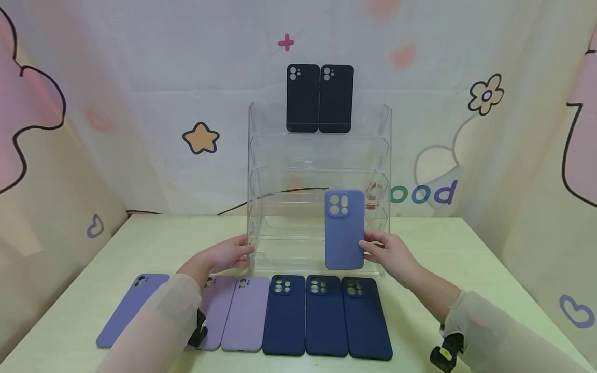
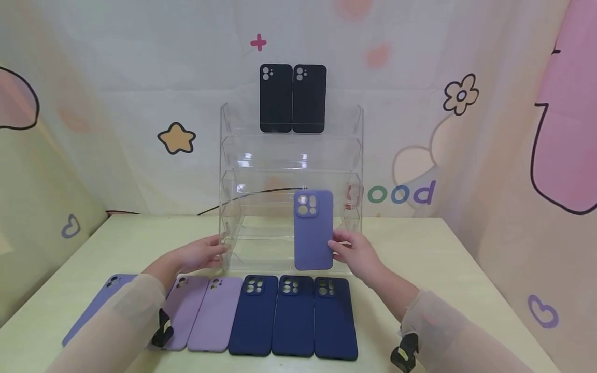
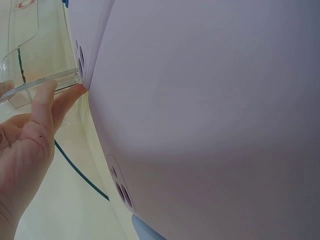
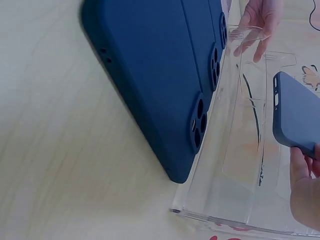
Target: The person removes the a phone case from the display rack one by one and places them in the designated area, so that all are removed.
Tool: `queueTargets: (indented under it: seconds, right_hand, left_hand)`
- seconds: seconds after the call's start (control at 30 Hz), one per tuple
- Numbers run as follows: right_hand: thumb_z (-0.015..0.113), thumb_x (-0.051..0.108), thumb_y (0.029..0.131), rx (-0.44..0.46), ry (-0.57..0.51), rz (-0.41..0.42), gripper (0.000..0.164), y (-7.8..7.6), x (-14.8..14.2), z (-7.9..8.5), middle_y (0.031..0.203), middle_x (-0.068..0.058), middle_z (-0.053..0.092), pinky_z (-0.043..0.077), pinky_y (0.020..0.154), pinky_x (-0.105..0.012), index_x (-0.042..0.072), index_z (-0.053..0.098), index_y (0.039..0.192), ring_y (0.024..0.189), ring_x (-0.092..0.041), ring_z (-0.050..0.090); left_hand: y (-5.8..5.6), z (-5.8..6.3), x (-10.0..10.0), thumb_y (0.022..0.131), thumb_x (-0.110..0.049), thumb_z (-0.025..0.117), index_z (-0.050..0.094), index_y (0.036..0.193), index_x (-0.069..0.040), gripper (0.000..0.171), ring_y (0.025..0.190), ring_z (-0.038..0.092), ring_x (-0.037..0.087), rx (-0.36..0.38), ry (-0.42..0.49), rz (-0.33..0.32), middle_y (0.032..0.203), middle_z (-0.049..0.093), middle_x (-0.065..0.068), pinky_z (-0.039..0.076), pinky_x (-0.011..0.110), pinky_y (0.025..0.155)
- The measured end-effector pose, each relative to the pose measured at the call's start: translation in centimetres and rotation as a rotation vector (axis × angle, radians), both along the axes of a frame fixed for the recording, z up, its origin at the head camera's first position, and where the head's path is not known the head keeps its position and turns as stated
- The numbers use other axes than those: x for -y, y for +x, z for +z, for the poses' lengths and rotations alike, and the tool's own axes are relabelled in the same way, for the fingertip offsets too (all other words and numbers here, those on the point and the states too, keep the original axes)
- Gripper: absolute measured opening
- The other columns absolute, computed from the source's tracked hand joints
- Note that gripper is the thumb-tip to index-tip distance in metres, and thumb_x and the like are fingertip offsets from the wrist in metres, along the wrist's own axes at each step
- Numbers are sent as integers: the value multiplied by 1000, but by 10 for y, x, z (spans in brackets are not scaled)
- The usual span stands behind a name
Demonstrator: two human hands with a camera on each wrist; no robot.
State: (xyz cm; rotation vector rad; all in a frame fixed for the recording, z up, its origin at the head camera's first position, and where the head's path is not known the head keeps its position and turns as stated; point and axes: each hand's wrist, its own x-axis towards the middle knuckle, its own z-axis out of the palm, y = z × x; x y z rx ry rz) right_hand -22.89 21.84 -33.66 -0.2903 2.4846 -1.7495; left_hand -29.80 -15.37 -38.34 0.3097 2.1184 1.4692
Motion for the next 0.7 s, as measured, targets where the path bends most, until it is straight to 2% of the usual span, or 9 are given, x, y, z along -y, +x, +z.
queueTargets:
  seconds: [0.4, 0.7]
  right_hand:
    - [52, 16, 96, 48, 8, 12, 50, 14, -15, -6, 125, -26, 49, 48, 87, -35, -11, 38, 136, 111, -31, 55]
    - [54, 17, 95, 82, 7, 25, 52, 25, -30, -9, 126, -25, 49, 48, 87, -36, -13, 37, 135, 108, -26, 56]
  left_hand:
    - [1, 4, -1, 100, -19, 38, 11, 150, -7, 58, 133, 25, 39, -2, -7, 1, 152, 16, 20, 29, 46, 105]
    - [1, 2, -2, 100, -18, 38, 9, 150, -7, 58, 133, 24, 40, 9, 20, -5, 152, 15, 20, 28, 46, 105]
